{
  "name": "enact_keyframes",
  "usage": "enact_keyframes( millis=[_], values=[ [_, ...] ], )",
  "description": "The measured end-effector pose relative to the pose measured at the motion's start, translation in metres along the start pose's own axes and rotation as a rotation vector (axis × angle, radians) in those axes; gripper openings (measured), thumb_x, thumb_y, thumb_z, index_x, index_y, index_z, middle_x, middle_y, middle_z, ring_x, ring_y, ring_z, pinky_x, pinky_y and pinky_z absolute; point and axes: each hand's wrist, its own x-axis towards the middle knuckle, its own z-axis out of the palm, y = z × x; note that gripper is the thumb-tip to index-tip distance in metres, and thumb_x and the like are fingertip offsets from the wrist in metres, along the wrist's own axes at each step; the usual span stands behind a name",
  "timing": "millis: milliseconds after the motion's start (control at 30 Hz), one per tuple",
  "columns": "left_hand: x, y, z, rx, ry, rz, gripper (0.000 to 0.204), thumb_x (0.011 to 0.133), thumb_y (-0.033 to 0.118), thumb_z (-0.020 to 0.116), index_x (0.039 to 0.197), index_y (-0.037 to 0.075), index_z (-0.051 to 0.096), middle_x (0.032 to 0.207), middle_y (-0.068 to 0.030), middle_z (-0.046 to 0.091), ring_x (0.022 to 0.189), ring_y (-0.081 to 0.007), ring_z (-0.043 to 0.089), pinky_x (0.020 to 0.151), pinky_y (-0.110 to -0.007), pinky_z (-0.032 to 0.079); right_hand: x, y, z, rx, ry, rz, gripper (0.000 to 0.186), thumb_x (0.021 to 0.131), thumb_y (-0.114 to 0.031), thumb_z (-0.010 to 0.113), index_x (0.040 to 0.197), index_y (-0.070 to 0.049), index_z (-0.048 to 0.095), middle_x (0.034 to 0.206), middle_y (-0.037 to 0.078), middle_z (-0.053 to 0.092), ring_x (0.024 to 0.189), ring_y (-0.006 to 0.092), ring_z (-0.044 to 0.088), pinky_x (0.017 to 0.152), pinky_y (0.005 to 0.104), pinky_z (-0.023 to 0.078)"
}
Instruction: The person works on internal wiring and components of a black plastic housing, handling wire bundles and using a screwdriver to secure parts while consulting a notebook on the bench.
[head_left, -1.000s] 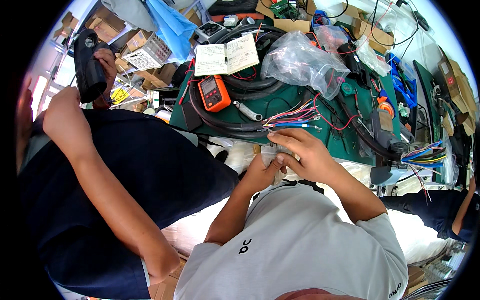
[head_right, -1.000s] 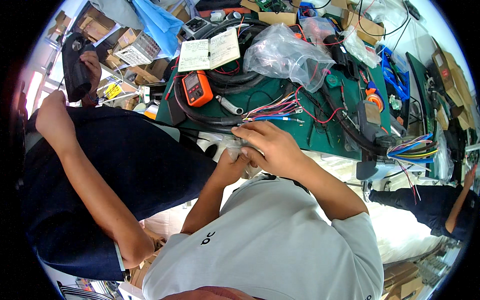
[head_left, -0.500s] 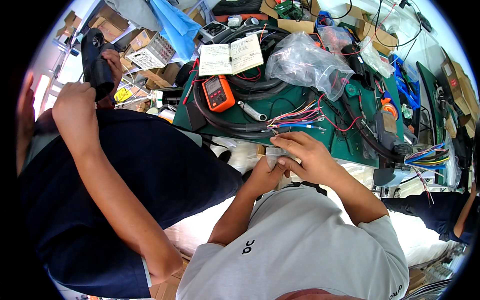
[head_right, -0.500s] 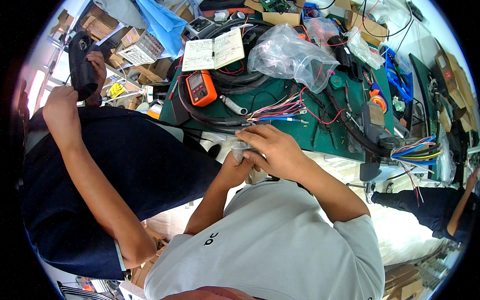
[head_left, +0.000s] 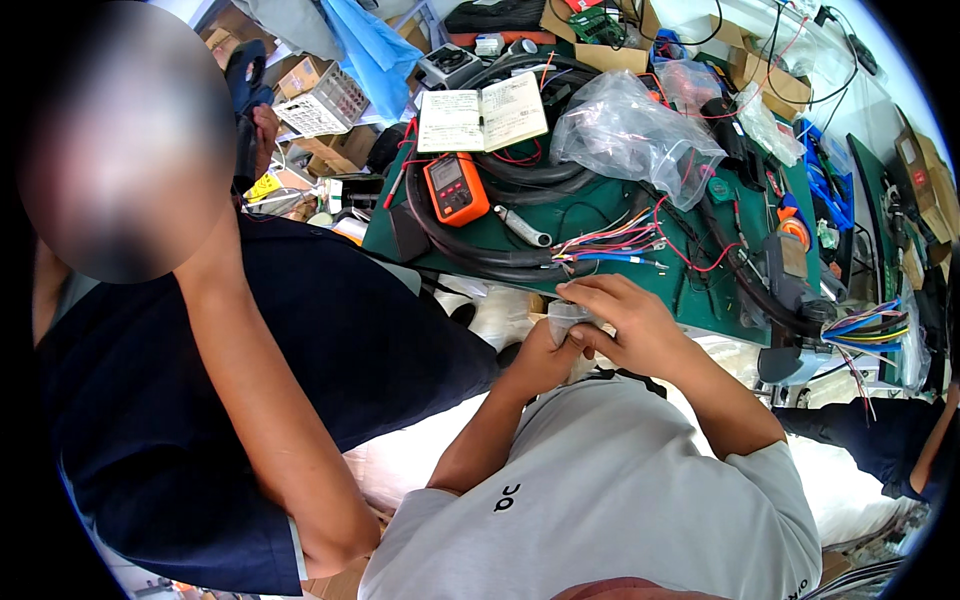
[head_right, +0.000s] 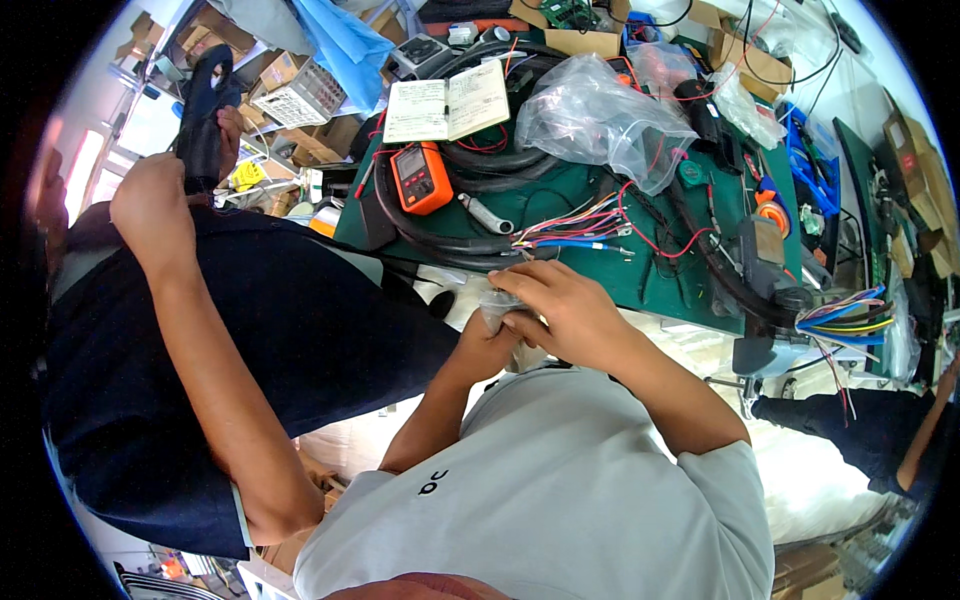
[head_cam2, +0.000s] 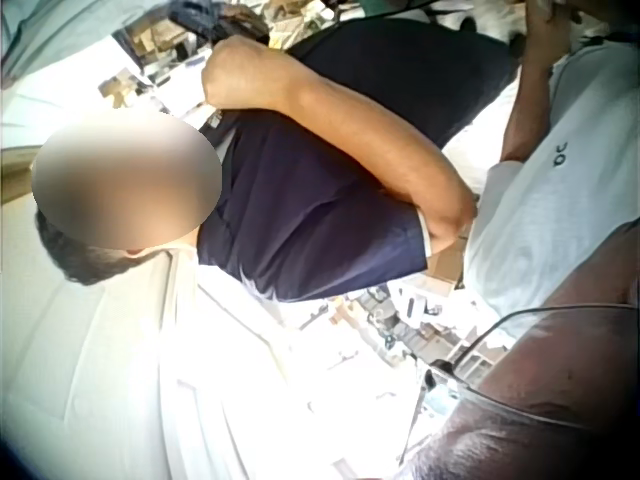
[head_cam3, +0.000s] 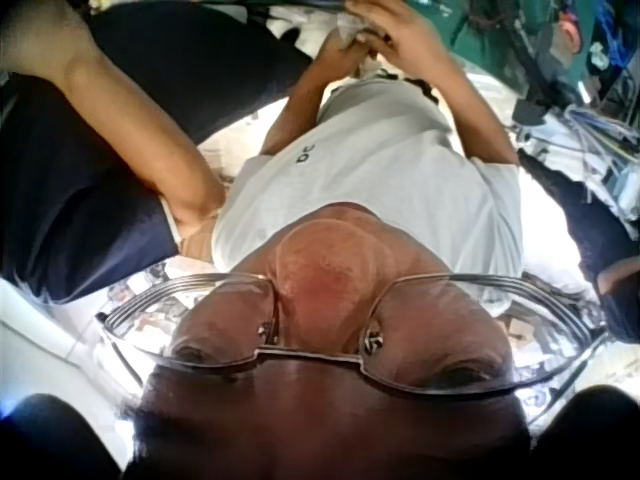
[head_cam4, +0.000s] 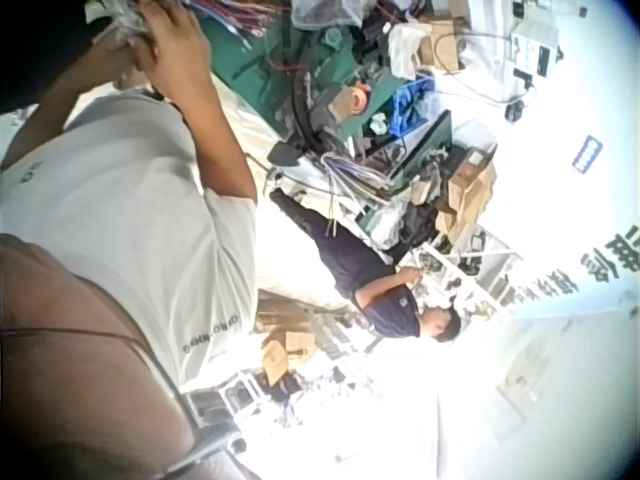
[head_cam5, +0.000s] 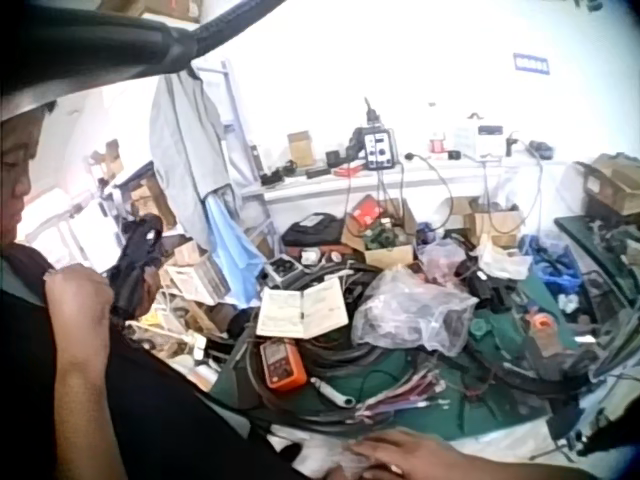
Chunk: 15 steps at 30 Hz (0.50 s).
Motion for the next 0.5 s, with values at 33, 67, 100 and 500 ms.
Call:
enact_keyframes(
  millis=[33, 67, 100, 500],
  values=[
    [0.000, 0.000, 0.000, -0.002, 0.003, -0.004, 0.032, 0.102, 0.033, 0.046, 0.093, 0.003, 0.057, 0.078, -0.0020, 0.059, 0.073, -0.0110, 0.055, 0.065, -0.028, 0.045, 0.000, 0.000, 0.000, -0.006, 0.003, 0.000, 0.049, 0.077, -0.015, 0.074, 0.124, -0.011, 0.059, 0.116, 0.011, 0.061, 0.099, 0.0296, 0.061, 0.078, 0.0373, 0.053],
    [0.000, 0.000, 0.001, -0.005, 0.004, -0.010, 0.032, 0.102, 0.032, 0.046, 0.094, 0.003, 0.057, 0.078, -0.0021, 0.059, 0.073, -0.0110, 0.055, 0.065, -0.028, 0.045, -0.001, 0.000, 0.001, -0.012, 0.006, 0.002, 0.049, 0.077, -0.016, 0.073, 0.124, -0.012, 0.059, 0.115, 0.009, 0.062, 0.098, 0.0286, 0.061, 0.079, 0.0372, 0.053],
    [-0.001, 0.000, 0.001, -0.008, 0.005, -0.016, 0.031, 0.102, 0.032, 0.046, 0.095, 0.003, 0.057, 0.079, -0.0021, 0.059, 0.073, -0.0110, 0.055, 0.065, -0.028, 0.045, -0.001, 0.001, 0.001, -0.022, 0.011, -0.004, 0.048, 0.077, -0.016, 0.073, 0.124, -0.012, 0.060, 0.115, 0.009, 0.062, 0.098, 0.0286, 0.061, 0.079, 0.0373, 0.053],
    [0.000, 0.000, 0.001, 0.039, -0.020, -0.028, 0.030, 0.102, 0.030, 0.044, 0.095, 0.003, 0.055, 0.079, -0.0032, 0.058, 0.074, -0.0129, 0.055, 0.068, -0.029, 0.045, 0.002, 0.002, 0.002, -0.026, -0.004, 0.005, 0.045, 0.077, -0.012, 0.072, 0.120, -0.009, 0.060, 0.110, 0.011, 0.063, 0.097, 0.0311, 0.061, 0.078, 0.0392, 0.052]
  ],
)
